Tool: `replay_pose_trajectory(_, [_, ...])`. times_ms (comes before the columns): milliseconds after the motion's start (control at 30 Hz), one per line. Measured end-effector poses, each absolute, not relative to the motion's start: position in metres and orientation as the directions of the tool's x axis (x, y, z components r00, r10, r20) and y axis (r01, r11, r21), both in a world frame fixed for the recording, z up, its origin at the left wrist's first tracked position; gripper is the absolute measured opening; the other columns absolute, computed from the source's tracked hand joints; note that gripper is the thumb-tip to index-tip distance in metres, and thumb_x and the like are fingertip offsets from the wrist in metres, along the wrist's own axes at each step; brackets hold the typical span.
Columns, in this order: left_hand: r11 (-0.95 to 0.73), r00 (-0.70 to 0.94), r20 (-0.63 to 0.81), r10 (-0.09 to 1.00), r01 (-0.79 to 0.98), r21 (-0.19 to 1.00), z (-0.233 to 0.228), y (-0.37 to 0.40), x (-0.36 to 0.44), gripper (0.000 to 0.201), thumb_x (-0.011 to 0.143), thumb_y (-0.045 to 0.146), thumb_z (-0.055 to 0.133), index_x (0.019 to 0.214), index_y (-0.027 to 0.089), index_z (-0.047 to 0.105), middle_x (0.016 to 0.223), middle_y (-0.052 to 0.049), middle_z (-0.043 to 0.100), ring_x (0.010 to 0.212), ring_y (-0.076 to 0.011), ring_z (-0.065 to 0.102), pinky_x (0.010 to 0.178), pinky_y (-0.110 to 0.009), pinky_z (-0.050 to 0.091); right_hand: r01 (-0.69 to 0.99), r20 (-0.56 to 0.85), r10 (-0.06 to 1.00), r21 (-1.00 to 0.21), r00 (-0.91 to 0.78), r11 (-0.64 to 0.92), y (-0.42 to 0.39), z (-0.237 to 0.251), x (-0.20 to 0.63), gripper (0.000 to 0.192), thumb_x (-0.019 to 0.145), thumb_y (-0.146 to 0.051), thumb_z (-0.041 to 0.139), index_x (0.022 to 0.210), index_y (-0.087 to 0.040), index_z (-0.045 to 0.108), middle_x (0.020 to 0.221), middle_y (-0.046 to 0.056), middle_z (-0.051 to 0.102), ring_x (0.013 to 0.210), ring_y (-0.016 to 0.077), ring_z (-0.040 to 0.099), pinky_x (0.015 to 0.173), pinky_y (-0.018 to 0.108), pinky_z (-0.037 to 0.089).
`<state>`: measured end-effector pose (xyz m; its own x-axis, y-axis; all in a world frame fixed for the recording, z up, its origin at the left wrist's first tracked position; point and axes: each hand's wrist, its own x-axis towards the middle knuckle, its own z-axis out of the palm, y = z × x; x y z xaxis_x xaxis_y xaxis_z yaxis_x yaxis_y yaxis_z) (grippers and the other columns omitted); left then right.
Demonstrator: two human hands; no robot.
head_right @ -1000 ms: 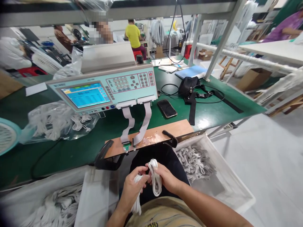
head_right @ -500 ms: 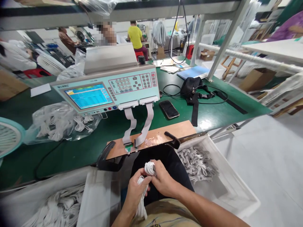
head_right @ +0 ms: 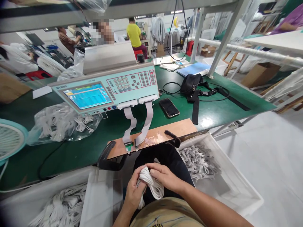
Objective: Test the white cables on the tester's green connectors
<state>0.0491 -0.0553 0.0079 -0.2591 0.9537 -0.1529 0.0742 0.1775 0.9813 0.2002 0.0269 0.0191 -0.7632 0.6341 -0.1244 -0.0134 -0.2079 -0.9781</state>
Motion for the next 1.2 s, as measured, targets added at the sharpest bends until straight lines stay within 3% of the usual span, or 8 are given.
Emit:
replay_pose_trajectory(67, [0.111,-0.261,-0.078,0.962,0.115,0.987,0.001,-0.058,0.049,0.034,0.079,0.027,0.055,0.111,0.02,0.058,0.107,-0.007,0.065,0.094,-0.0212,0.061,0.083,-0.03,0.047,0.019,-0.069,0.649,-0.996,-0.758,-0.083,0.028,0.023,0.2,0.034,0.089,-0.038,0.045,0.113,-0.019,0.06,0.1,0.006,0.06,0.091,0.0203,0.054,0.085,0.034,0.041])
replay_pose_trajectory(167, [0.076,-0.271,-0.027,0.962,0.172,0.982,-0.007,-0.061,0.049,0.031,0.08,0.024,0.053,0.11,0.019,0.059,0.108,-0.007,0.065,0.099,-0.0222,0.06,0.088,-0.032,0.046,0.059,-0.05,0.672,-0.998,-0.739,-0.009,0.028,0.025,0.2,0.034,0.086,-0.039,0.05,0.11,-0.018,0.061,0.09,0.005,0.06,0.082,0.0191,0.054,0.077,0.031,0.043])
replay_pose_trajectory(467, [-0.071,-0.321,0.193,0.927,0.354,0.932,-0.009,-0.064,0.049,0.022,0.076,0.022,0.059,0.097,0.018,0.064,0.09,-0.005,0.069,0.081,-0.0197,0.065,0.071,-0.028,0.053,-0.084,-0.147,0.668,-0.95,-0.73,-0.301,0.018,0.015,0.192,0.016,0.083,-0.033,0.054,0.088,-0.018,0.051,0.069,-0.004,0.047,0.059,0.0102,0.042,0.056,0.022,0.037])
replay_pose_trajectory(667, [-0.232,-0.185,0.348,0.919,0.461,0.857,-0.007,-0.062,0.048,0.025,0.076,0.016,0.059,0.101,0.021,0.058,0.087,-0.002,0.062,0.077,-0.0163,0.062,0.068,-0.026,0.051,0.098,-0.097,0.748,-0.994,-0.657,-0.043,0.017,0.022,0.19,0.006,0.081,-0.022,0.051,0.078,-0.017,0.049,0.066,-0.004,0.044,0.059,0.0104,0.04,0.055,0.022,0.034])
replay_pose_trajectory(833, [-0.339,-0.033,0.409,0.912,0.499,0.798,-0.004,-0.069,0.041,0.042,0.076,0.008,0.052,0.115,0.023,0.054,0.1,-0.007,0.058,0.088,-0.0182,0.059,0.074,-0.03,0.05,0.083,-0.071,0.736,-0.996,-0.673,-0.02,0.025,0.017,0.19,0.006,0.08,-0.021,0.053,0.08,-0.017,0.049,0.068,-0.004,0.046,0.061,0.0104,0.042,0.056,0.021,0.036])
replay_pose_trajectory(967, [-0.238,0.044,0.238,0.97,0.364,0.9,0.006,-0.072,0.036,0.035,0.078,0.015,0.05,0.111,0.021,0.06,0.109,-0.011,0.057,0.096,-0.0224,0.057,0.082,-0.036,0.049,0.092,-0.014,0.806,-0.995,-0.592,0.05,0.035,0.012,0.186,0.006,0.08,-0.021,0.052,0.078,-0.017,0.049,0.068,-0.004,0.045,0.061,0.0103,0.041,0.057,0.021,0.036])
replay_pose_trajectory(1100, [0.287,-0.187,-0.289,0.939,-0.038,0.957,0.009,-0.054,0.036,0.027,0.082,0.039,0.048,0.086,0.016,0.063,0.069,-0.003,0.06,0.045,-0.0109,0.051,0.041,-0.023,0.044,0.103,0.033,0.774,-0.987,-0.632,0.126,0.045,0.015,0.176,0.004,0.078,-0.019,0.053,0.076,-0.018,0.05,0.066,-0.004,0.045,0.059,0.0102,0.042,0.055,0.021,0.036])
replay_pose_trajectory(1200, [0.418,-0.196,-0.48,0.855,-0.287,0.862,0.009,-0.032,0.033,0.031,0.073,0.046,0.061,0.076,0.015,0.057,0.046,0.007,0.045,0.029,-0.0048,0.032,0.029,-0.017,0.027,0.097,0.066,0.759,-0.981,-0.648,0.168,0.051,0.016,0.163,0.003,0.074,-0.015,0.054,0.076,-0.017,0.052,0.065,-0.003,0.048,0.059,0.0112,0.045,0.056,0.022,0.037])
